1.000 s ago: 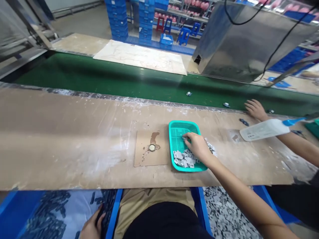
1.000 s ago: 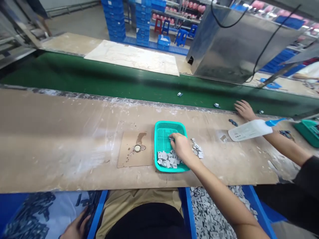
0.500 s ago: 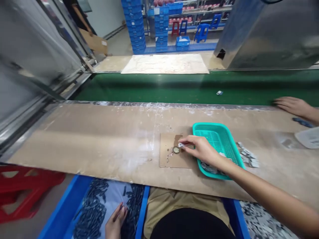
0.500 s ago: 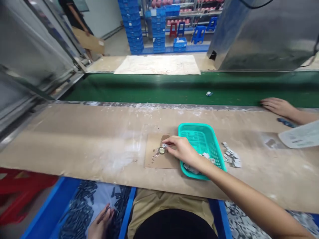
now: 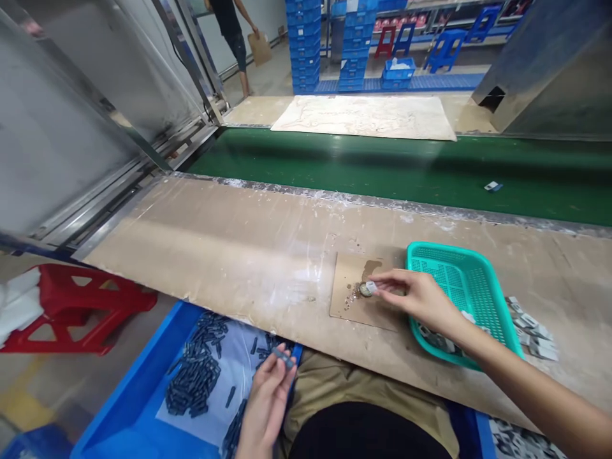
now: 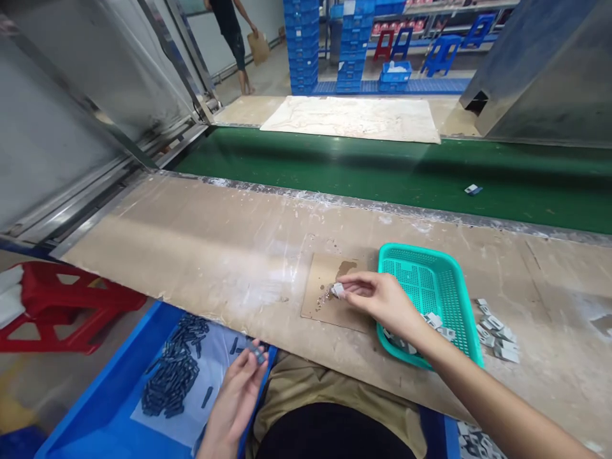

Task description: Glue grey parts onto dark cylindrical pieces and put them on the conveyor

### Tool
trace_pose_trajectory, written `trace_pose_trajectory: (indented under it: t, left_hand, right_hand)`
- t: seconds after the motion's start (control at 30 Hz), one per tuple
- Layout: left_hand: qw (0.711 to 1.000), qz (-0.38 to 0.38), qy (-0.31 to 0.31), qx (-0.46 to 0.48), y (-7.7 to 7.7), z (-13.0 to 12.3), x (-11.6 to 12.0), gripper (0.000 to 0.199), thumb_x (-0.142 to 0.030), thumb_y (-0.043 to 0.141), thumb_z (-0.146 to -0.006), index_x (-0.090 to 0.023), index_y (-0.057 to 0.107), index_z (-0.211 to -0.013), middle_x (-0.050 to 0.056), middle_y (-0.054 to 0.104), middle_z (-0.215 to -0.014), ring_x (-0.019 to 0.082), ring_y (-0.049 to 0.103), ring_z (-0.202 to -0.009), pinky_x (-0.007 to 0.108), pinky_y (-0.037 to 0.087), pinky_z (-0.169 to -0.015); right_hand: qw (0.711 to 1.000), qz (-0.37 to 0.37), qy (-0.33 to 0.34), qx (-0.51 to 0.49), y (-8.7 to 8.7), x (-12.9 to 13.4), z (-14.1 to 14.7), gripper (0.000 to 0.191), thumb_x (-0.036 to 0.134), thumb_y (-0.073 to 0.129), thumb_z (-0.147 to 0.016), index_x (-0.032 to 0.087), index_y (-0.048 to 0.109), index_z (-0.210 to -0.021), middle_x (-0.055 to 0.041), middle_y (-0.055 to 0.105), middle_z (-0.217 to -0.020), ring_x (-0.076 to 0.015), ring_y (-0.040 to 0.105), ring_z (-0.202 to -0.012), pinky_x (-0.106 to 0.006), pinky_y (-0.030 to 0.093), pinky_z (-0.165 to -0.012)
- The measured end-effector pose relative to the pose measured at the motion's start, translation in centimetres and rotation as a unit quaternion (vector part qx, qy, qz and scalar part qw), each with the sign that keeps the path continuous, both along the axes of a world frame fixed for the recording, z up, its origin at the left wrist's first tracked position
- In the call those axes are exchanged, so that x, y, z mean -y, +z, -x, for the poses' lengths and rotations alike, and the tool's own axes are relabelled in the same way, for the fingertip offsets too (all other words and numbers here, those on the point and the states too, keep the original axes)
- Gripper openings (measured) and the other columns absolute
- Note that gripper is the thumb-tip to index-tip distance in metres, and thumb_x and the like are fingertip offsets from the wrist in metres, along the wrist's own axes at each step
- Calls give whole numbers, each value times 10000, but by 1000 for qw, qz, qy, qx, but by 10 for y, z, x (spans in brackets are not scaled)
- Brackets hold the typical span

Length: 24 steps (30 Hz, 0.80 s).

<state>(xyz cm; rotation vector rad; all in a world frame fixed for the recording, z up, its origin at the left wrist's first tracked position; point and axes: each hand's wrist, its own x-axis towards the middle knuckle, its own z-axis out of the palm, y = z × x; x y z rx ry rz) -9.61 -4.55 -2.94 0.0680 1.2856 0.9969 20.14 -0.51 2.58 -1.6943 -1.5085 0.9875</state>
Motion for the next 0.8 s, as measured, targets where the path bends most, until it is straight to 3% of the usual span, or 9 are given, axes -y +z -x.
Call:
trace_pose_trajectory:
  t: [0.13, 0.3, 0.43, 0.53, 0.67, 0.8]
  left_hand:
    - [992, -93, -65, 47, 20, -65, -14, 224, -170, 805, -585, -105, 728, -786, 56, 714, -732, 114, 666, -665, 192, 557, -650]
    - [982, -145, -100, 69, 38, -117, -23, 308, -265, 842, -518, -117, 741, -768, 53, 717, -711, 120, 650, -640, 246, 551, -666]
    - [978, -159, -122, 62, 40, -129, -18, 317, -299, 838, -519, -128, 744, -769, 76, 733, -760, 153, 665, -689, 272, 553, -668]
    - [972, -185, -145, 3, 39, -129, -17, 301, -325, 824, -539, -142, 749, -765, 76, 731, -761, 174, 667, -704, 286, 553, -666]
    - [925, -271, -233, -131, 38, -127, -23, 229, -328, 816, -538, -165, 756, -688, 51, 699, -691, 168, 642, -661, 255, 533, -627]
    - [893, -290, -292, -179, 26, -126, -32, 289, -427, 841, -386, -205, 719, -523, 39, 675, -574, 201, 624, -569, 295, 536, -560]
  right_hand:
    - [984, 73, -46, -158, 17, 15, 8, 338, 412, 732, -667, 174, 709, -906, -102, 729, -895, -251, 690, -842, -351, 565, -766]
    - [975, 87, -66, -193, 28, 33, 19, 385, 466, 761, -628, 183, 716, -885, -115, 729, -869, -256, 696, -801, -372, 579, -756]
    - [976, 78, -67, -191, 32, 39, 23, 354, 439, 758, -638, 185, 730, -882, -108, 732, -866, -258, 702, -773, -368, 589, -722]
    - [982, 61, -50, -172, 32, 39, 22, 260, 371, 742, -663, 196, 740, -855, -86, 736, -848, -240, 703, -743, -330, 590, -679]
    - [991, 38, -15, -130, 31, 44, 15, 191, 287, 691, -714, 197, 742, -875, -54, 737, -818, -200, 694, -715, -292, 571, -663]
    - [990, 7, -32, -137, 26, 56, 10, 306, 297, 722, -684, 162, 732, -958, -62, 730, -796, -186, 685, -709, -274, 551, -665]
